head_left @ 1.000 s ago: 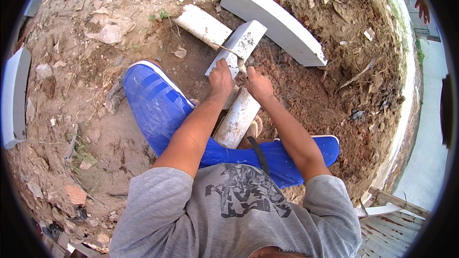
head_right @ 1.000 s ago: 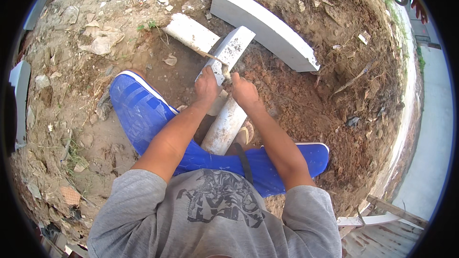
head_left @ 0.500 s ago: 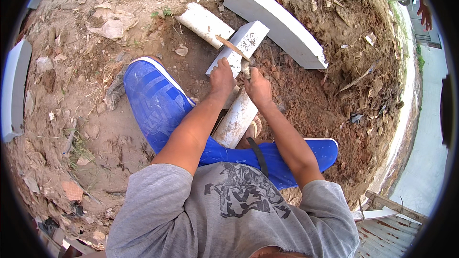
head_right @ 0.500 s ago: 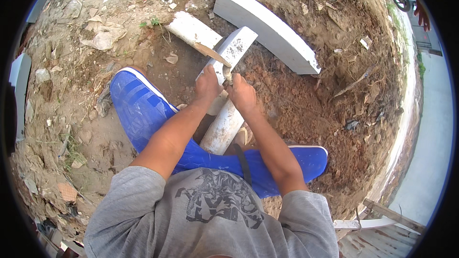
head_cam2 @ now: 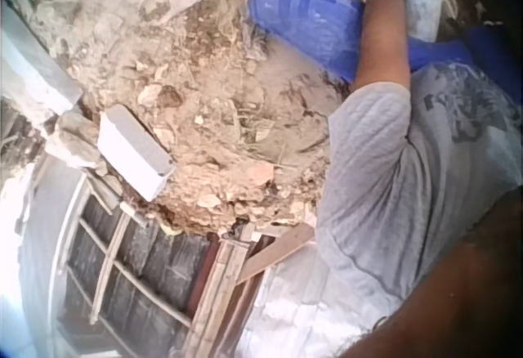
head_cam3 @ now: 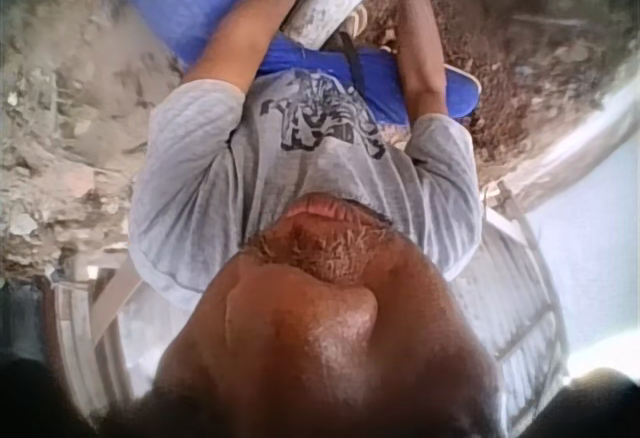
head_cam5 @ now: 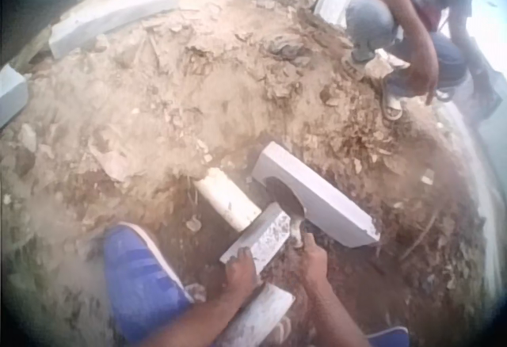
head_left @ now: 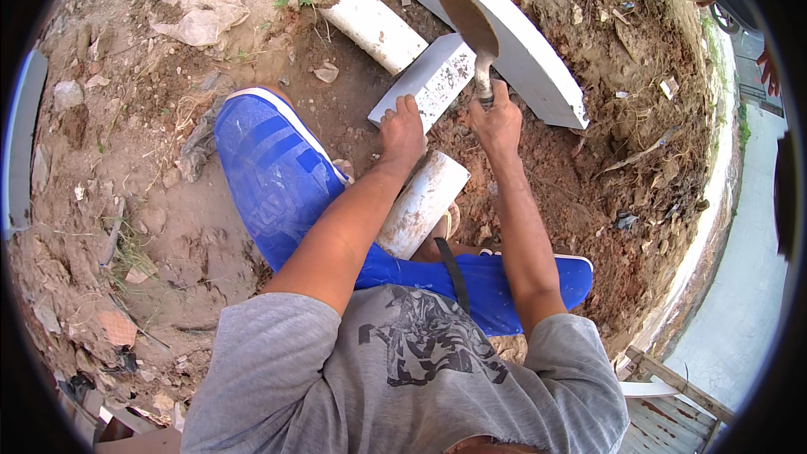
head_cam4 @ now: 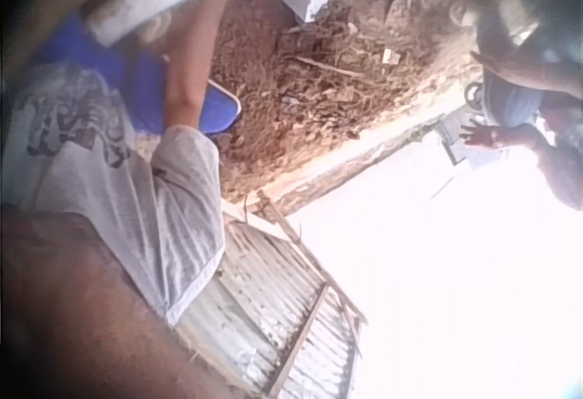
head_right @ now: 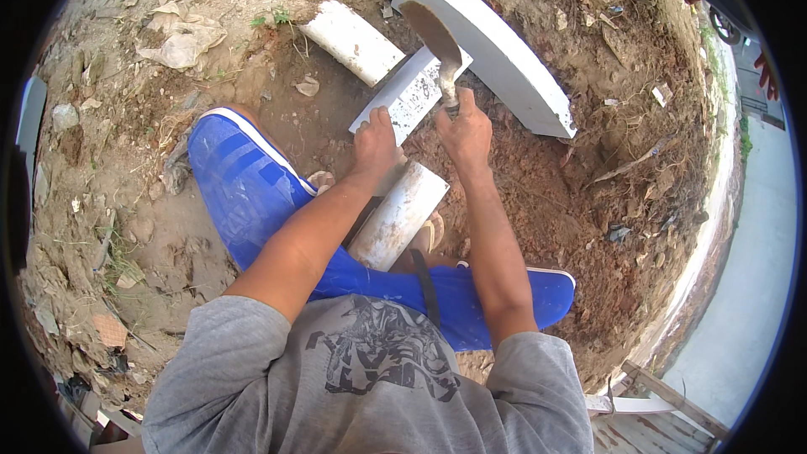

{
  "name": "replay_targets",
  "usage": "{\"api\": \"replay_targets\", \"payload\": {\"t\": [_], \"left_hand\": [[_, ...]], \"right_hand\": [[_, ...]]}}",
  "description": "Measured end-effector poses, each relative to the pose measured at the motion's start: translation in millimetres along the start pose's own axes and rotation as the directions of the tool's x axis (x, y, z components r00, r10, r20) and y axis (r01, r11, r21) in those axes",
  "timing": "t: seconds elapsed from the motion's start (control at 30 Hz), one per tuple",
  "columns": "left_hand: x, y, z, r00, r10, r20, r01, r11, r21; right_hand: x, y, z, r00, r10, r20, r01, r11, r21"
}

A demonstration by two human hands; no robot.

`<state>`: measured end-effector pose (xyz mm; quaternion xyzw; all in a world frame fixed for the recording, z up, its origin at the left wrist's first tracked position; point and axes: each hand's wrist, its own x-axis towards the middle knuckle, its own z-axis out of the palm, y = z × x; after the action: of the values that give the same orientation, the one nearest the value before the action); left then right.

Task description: The person positions white bricks around a pipe in a dirt trench, uses a pickaxe to clear soil, and applies mortar to the bricks with a trowel.

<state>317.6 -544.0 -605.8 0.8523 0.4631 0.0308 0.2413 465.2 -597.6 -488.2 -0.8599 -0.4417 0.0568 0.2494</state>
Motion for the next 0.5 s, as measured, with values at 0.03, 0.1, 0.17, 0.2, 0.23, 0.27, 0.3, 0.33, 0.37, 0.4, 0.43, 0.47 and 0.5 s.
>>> {"api": "replay_targets", "payload": {"t": [0.03, 0.1, 0.17, 0.2, 0.23, 0.27, 0.3, 0.33, 0.37, 0.4, 0.43, 0.47, 0.5], "left_hand": [[-2, 1, 0, 1.000, -0.015, 0.021, 0.015, 1.000, -0.008], [-3, 5, 2, 1.000, -0.014, 0.004, 0.014, 1.000, -0.013], [-2, 19, 2, 1.000, 0.004, -0.022, -0.004, 0.999, -0.034], [-1, 24, 4, 1.000, 0.010, -0.018, -0.011, 0.999, -0.047], [0, 22, 5, 1.000, 0.007, -0.015, -0.008, 0.999, -0.046], [1, 17, 6, 1.000, 0.002, -0.022, -0.003, 0.999, -0.038], [1, 10, 8, 0.999, -0.008, -0.037, 0.008, 1.000, 0.002], [-1, 4, 10, 0.999, -0.014, -0.043, 0.016, 0.999, 0.040], [-7, 0, 11, 0.999, -0.021, -0.030, 0.023, 0.999, 0.045], [-6, 2, 8, 0.999, -0.010, -0.048, 0.012, 0.999, 0.031], [-6, 2, 5, 0.998, 0.000, -0.065, 0.002, 1.000, 0.020], [-5, 3, 5, 0.998, 0.003, -0.065, -0.002, 1.000, 0.019], [-4, 6, 7, 0.996, 0.021, -0.084, -0.021, 1.000, 0.004]], "right_hand": [[13, 4, 3, 0.993, 0.018, -0.114, -0.007, 0.996, 0.089], [32, 5, 5, 0.962, 0.159, -0.222, -0.097, 0.959, 0.267], [34, 56, 24, 0.990, 0.104, 0.092, -0.101, 0.994, -0.030], [37, 77, 26, 0.902, 0.134, 0.410, -0.009, 0.956, -0.294], [43, 78, 25, 0.889, 0.102, 0.447, 0.015, 0.968, -0.251], [52, 68, 22, 0.890, 0.091, 0.448, 0.021, 0.970, -0.241], [66, 50, 12, 0.856, 0.113, 0.505, 0.030, 0.963, -0.266], [74, 33, 3, 0.815, 0.144, 0.561, 0.035, 0.955, -0.296], [69, 18, -2, 0.894, 0.109, 0.435, -0.002, 0.971, -0.239], [63, 15, -3, 0.891, 0.112, 0.440, -0.004, 0.971, -0.239], [56, 11, -1, 0.947, 0.149, 0.283, -0.119, 0.986, -0.121], [52, 7, -3, 0.972, 0.206, 0.114, -0.209, 0.978, 0.013], [41, 16, 5, 0.979, 0.193, 0.073, -0.194, 0.981, 0.008]]}}
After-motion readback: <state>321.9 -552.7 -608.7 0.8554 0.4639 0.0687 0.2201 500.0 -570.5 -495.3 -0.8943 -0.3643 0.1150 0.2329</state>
